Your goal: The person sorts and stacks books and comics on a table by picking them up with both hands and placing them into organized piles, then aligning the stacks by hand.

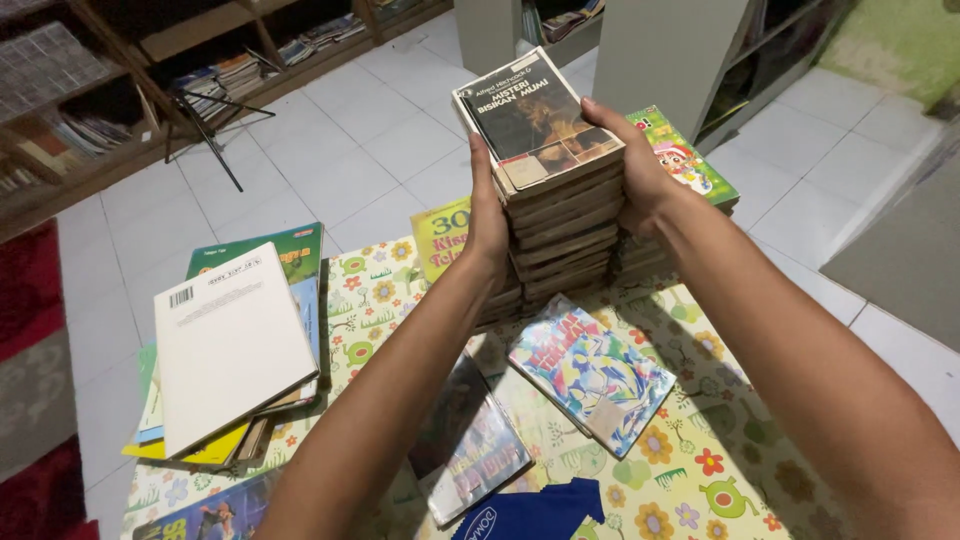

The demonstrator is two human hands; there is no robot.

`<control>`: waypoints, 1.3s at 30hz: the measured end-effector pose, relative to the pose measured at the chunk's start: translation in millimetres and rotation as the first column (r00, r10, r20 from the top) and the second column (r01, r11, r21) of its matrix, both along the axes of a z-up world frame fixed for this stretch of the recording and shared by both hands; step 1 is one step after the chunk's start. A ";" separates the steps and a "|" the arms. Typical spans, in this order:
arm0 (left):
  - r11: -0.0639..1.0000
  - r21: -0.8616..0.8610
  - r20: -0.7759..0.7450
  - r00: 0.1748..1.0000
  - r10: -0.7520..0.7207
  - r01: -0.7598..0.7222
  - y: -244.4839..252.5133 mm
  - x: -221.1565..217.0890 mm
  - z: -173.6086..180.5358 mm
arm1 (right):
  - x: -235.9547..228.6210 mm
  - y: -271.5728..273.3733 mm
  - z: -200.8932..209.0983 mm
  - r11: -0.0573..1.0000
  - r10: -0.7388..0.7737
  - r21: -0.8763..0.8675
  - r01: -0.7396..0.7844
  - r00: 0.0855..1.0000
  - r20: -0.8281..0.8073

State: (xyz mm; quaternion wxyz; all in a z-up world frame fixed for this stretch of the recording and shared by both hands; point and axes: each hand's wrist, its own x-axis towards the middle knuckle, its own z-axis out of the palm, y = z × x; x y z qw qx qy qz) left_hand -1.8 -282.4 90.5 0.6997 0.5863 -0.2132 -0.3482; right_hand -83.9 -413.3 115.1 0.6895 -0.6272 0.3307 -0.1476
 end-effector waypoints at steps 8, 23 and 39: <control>0.970 -0.232 -0.229 0.973 0.013 -0.068 -22.7 40.1 -40.7 | -3.9 2.0 -5.4 0.982 -0.025 0.186 -0.011 0.982 0.189; 0.993 -0.100 -0.208 0.977 0.043 -0.065 -8.7 20.9 -15.8 | -9.0 -3.4 -8.1 0.992 -0.007 0.128 -0.016 0.985 0.174; 0.997 -0.054 0.399 0.914 0.078 -0.062 77.2 32.7 -47.9 | -78.4 8.2 -48.1 0.899 -0.091 -0.345 0.269 0.886 0.455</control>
